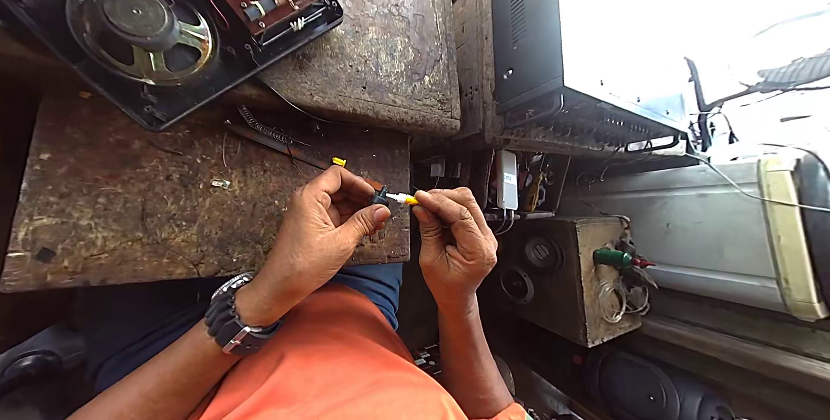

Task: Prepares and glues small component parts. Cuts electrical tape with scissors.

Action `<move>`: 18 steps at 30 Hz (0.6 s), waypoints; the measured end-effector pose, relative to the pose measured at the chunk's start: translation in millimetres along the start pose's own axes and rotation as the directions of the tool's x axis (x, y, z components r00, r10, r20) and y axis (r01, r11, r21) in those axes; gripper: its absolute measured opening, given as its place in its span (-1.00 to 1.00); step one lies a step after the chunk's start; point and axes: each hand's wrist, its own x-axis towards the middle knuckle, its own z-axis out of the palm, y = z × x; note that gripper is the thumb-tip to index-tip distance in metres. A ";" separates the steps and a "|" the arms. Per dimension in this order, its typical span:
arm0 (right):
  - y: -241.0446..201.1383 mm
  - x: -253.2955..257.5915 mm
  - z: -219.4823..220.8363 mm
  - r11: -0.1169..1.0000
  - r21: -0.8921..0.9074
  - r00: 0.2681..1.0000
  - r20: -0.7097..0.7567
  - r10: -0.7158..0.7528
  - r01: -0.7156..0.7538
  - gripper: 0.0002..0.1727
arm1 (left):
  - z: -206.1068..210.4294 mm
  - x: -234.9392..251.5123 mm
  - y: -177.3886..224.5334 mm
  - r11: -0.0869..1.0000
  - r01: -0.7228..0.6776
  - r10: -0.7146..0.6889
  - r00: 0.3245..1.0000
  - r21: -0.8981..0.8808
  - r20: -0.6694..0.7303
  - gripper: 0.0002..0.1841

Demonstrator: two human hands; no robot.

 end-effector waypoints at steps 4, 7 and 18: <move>-1.9 -0.5 -0.1 1.000 -0.021 1.000 -0.001 -0.018 0.018 -0.85 | -0.3 -1.1 0.2 1.000 0.014 -0.014 1.000 0.012 0.002 -0.73; -2.5 -1.2 0.2 0.998 -0.042 0.999 -0.010 -0.043 0.043 -0.86 | -0.6 -1.6 -0.2 1.000 0.017 -0.017 1.000 0.017 0.007 -0.74; -3.0 -2.0 0.7 0.996 -0.058 0.998 -0.017 -0.066 0.065 -0.87 | 0.0 -1.1 -0.7 1.000 0.027 -0.027 1.000 -0.010 0.012 -0.76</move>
